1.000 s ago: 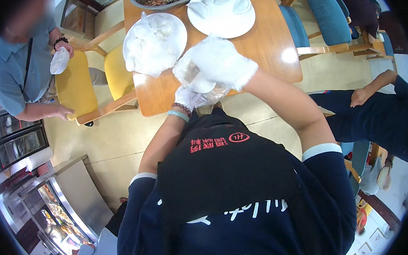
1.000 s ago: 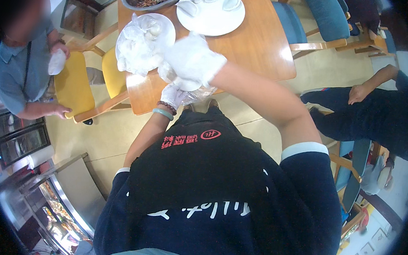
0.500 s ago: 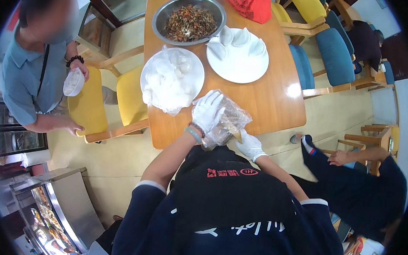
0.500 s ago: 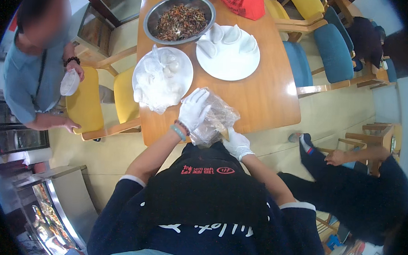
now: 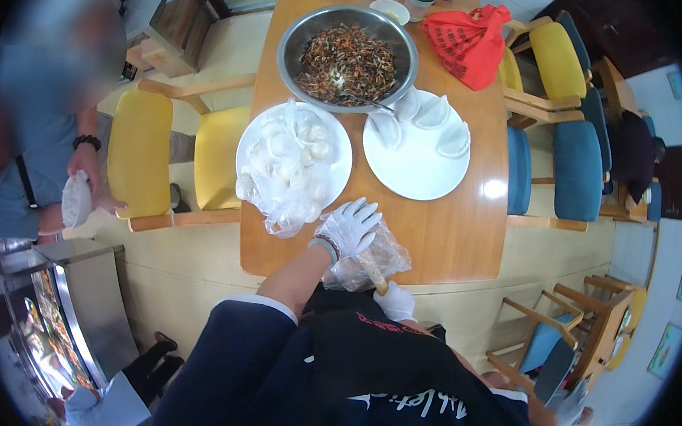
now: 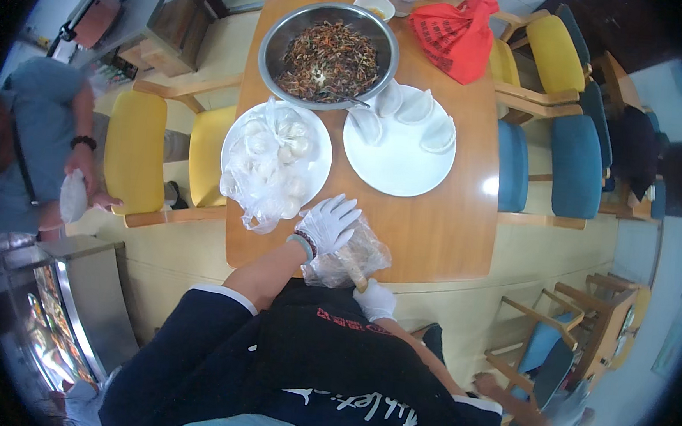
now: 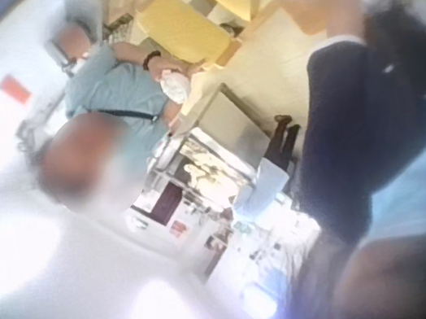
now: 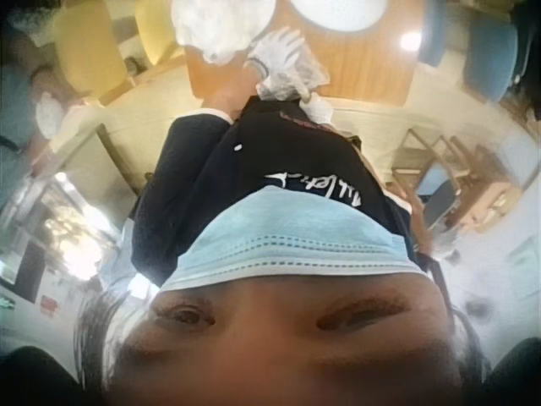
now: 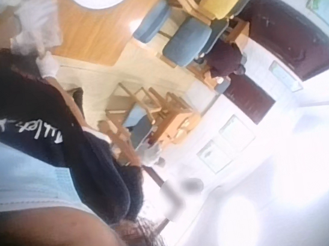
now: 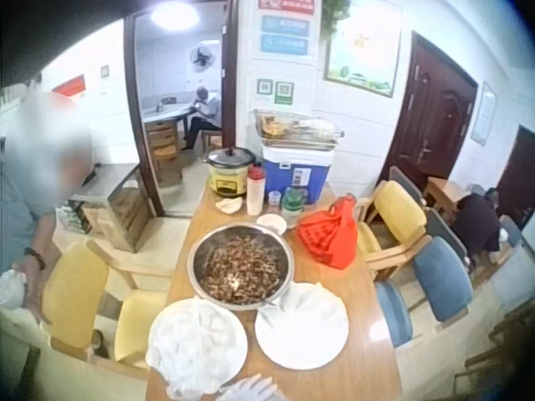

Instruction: The person prepares dumplings by flattening dough, scooping filling from a metal bowl, and folding the wrappers into sealed dumplings. The finished dumplings are placed on a white plate on the table.

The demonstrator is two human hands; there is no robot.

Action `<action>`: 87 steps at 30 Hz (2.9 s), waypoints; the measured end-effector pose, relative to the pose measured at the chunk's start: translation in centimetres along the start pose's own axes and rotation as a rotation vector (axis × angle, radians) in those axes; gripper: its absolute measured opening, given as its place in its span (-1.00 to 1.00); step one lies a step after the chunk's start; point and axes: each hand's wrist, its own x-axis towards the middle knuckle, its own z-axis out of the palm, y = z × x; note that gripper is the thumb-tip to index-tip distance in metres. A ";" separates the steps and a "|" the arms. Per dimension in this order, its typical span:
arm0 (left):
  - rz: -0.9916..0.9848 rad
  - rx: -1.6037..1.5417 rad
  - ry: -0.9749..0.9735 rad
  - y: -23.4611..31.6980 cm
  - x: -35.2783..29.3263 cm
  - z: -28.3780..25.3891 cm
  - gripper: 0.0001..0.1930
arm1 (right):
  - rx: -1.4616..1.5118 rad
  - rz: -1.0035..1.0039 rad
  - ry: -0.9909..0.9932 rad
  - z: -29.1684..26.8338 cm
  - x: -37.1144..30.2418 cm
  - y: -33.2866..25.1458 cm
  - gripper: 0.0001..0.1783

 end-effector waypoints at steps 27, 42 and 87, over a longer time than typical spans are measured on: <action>-0.062 -0.144 -0.038 -0.3 1.7 -2.0 -0.54 | -0.058 0.051 -0.232 1.3 0.8 0.8 -0.66; -0.009 -0.061 -0.035 0.0 0.9 -2.2 -0.50 | -0.016 0.010 -0.045 1.3 0.0 0.3 -0.58; -0.041 -0.031 0.010 4.0 -5.3 0.1 -0.70 | -0.372 -0.675 0.667 -19.4 -9.8 -17.6 -0.82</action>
